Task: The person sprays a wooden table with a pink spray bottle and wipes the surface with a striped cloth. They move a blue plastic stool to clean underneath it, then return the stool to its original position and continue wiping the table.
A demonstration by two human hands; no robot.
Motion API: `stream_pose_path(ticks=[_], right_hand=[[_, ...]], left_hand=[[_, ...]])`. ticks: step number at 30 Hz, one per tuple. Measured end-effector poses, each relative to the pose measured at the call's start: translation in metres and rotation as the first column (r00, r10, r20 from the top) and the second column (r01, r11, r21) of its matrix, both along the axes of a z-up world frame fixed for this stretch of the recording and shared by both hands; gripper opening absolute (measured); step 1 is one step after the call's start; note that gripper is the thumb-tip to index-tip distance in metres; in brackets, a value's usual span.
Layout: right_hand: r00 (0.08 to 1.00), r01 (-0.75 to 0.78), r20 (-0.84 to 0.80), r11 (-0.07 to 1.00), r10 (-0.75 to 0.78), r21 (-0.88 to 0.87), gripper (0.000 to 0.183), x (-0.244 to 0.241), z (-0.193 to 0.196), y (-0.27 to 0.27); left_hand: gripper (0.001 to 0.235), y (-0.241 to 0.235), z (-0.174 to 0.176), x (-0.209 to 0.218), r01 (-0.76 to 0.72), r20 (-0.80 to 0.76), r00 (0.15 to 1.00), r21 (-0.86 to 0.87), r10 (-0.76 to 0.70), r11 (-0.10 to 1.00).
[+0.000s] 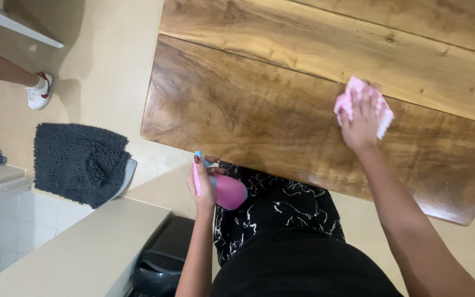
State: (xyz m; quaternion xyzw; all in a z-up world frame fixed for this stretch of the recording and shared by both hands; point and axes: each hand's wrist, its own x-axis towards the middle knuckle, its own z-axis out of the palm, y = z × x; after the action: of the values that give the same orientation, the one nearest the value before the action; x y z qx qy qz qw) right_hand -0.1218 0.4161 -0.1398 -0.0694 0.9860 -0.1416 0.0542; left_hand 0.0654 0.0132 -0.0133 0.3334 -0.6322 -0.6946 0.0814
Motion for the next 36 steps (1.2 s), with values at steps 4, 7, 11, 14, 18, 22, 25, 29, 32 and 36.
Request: stream_pose_path(ticks=[4,7,11,14,18,22,25,29,32,36], right_hand=[[0.99,-0.138,0.018,0.987,0.14,-0.088,0.068,-0.034,-0.01,-0.107],[0.963,-0.258,0.08,0.966,0.257,0.0,0.07,-0.029,0.01,-0.194],[0.886,-0.463,-0.016,0.885,0.463,-0.051,0.069,0.014,0.022,-0.239],[0.775,-0.629,-0.121,0.776,0.62,-0.05,0.064,0.054,0.039,-0.221],[0.734,-0.676,-0.023,0.729,0.678,-0.108,0.059,0.096,0.036,-0.141],[0.861,-0.485,0.143,0.872,0.489,-0.062,0.067,0.111,0.015,-0.028],[0.98,-0.142,0.125,0.986,0.153,-0.089,0.073,0.116,0.017,0.03],[0.986,0.167,0.01,0.984,-0.168,0.054,0.068,0.121,0.019,0.025],[0.991,0.128,-0.02,0.991,-0.129,-0.035,0.07,0.126,-0.003,-0.016],[0.971,-0.201,0.089,0.957,0.223,-0.208,0.068,0.13,0.025,-0.111]], left_hand=[[0.059,-0.007,-0.001,0.015,-0.038,-0.002,0.999,0.01,0.038,0.999],[0.06,-0.012,-0.004,0.022,-0.088,-0.001,0.996,0.04,0.088,0.995],[0.059,-0.013,-0.011,0.022,-0.084,-0.019,0.996,0.033,0.084,0.996],[0.059,-0.009,-0.007,0.012,-0.039,-0.023,0.999,0.03,0.04,0.999],[0.059,-0.001,-0.006,-0.004,0.033,-0.04,0.999,0.049,-0.031,0.998],[0.059,0.005,-0.008,-0.017,0.092,-0.03,0.995,0.038,-0.091,0.995],[0.059,0.01,-0.008,-0.023,0.142,-0.044,0.989,0.041,-0.14,0.989],[0.057,0.013,-0.011,-0.021,0.187,-0.04,0.982,0.028,-0.185,0.982],[0.057,0.011,-0.011,-0.024,0.204,-0.047,0.978,0.014,-0.203,0.979],[0.057,0.01,-0.009,-0.03,0.179,-0.042,0.983,0.038,-0.177,0.983]])
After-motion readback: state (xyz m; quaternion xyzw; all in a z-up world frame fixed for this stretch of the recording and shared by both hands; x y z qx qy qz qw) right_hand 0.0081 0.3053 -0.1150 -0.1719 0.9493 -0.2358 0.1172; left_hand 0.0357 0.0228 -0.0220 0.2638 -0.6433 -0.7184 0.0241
